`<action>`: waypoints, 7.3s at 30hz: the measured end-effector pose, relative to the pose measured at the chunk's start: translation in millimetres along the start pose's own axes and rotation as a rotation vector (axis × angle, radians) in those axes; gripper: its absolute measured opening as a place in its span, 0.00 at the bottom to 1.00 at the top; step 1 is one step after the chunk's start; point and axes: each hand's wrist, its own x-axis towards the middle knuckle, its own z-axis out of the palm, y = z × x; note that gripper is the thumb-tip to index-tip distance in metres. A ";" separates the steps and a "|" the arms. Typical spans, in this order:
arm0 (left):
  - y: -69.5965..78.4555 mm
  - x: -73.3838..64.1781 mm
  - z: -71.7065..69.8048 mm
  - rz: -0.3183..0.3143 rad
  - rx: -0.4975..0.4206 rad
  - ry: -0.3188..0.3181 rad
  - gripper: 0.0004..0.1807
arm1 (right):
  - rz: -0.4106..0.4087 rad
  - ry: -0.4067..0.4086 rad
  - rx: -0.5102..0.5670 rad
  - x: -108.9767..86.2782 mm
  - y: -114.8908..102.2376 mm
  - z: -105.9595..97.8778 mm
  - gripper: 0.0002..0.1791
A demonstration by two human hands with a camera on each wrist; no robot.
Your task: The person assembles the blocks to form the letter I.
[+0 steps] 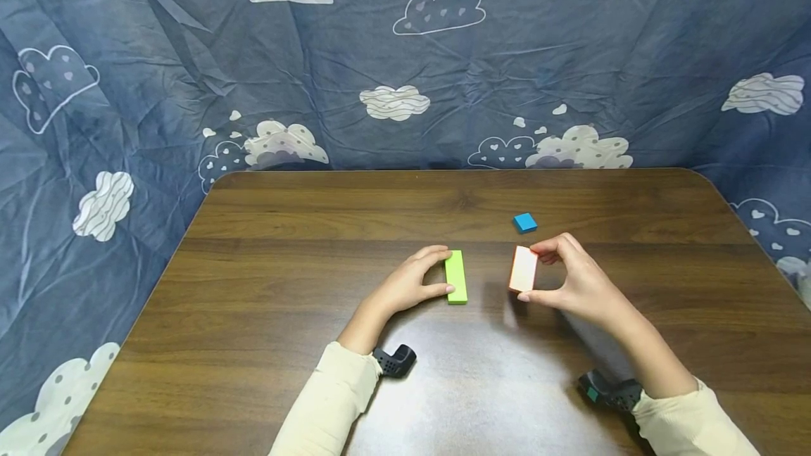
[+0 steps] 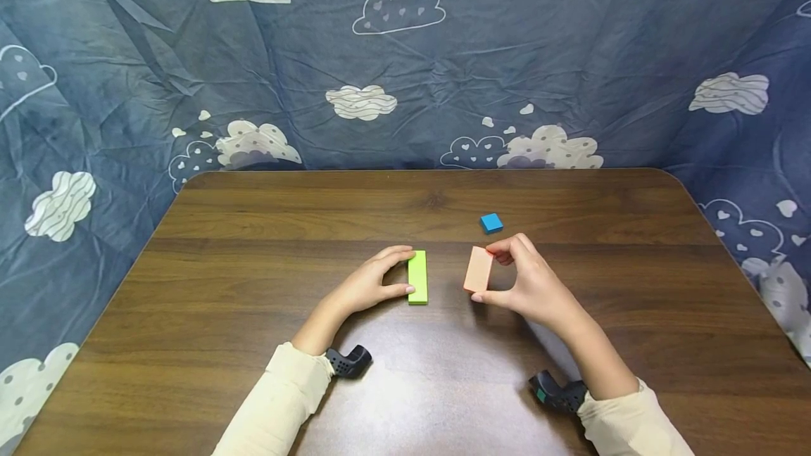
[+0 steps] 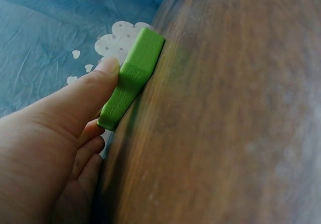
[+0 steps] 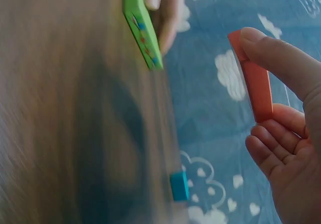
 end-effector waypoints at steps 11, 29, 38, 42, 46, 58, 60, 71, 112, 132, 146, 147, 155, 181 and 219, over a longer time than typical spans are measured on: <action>1.7 -0.2 -1.3 -0.002 0.003 -0.004 0.33 | -0.064 -0.110 0.047 -4.0 -13.8 23.8 0.37; 2.9 0.1 -1.7 -0.004 -0.001 0.001 0.33 | -0.014 -0.267 0.135 -14.7 -27.3 53.1 0.34; 3.6 -0.5 -2.0 -0.007 -0.009 0.000 0.32 | -0.025 -0.291 0.148 -18.0 -27.9 64.2 0.35; 3.3 -0.6 -1.9 -0.013 -0.011 0.002 0.32 | -0.021 -0.303 0.164 -19.1 -28.4 68.2 0.34; 3.1 -0.5 -1.8 -0.017 -0.007 0.001 0.33 | -0.022 -0.313 0.159 -20.6 -29.1 71.9 0.34; 2.0 -0.2 -1.4 -0.023 -0.001 -0.004 0.33 | -0.107 -0.286 0.136 -22.0 -27.2 79.0 0.34; 1.9 -0.1 -1.5 -0.021 -0.001 -0.003 0.33 | -0.120 -0.281 0.132 -22.0 -27.0 79.3 0.34; 2.6 -0.6 -1.5 -0.032 -0.004 -0.012 0.33 | -0.148 -0.256 0.120 -22.3 -25.9 81.4 0.35; 16.2 -31.7 8.4 0.055 -0.029 -0.001 0.37 | -0.091 -0.264 0.099 -22.1 -30.4 79.9 0.35; 17.6 -30.7 6.8 0.056 -0.020 -0.009 0.34 | 0.068 -0.273 0.114 -13.4 -38.0 65.6 0.30; 16.8 -30.2 7.5 0.051 -0.015 -0.013 0.33 | 0.047 0.151 0.009 23.3 -20.2 39.5 0.33; 16.7 -30.2 7.5 0.051 -0.012 -0.013 0.34 | 0.045 0.180 0.002 25.6 -17.4 38.4 0.34; 16.3 -30.3 7.9 0.049 -0.004 -0.010 0.33 | 0.126 0.328 -0.050 38.0 7.5 33.0 0.35; 17.1 -30.5 7.8 0.040 -0.005 -0.012 0.34 | 0.422 0.223 -0.078 31.8 62.2 44.2 0.33; 16.7 -30.4 7.6 0.027 -0.005 -0.021 0.34 | 0.536 0.227 -0.033 43.5 64.5 39.5 0.19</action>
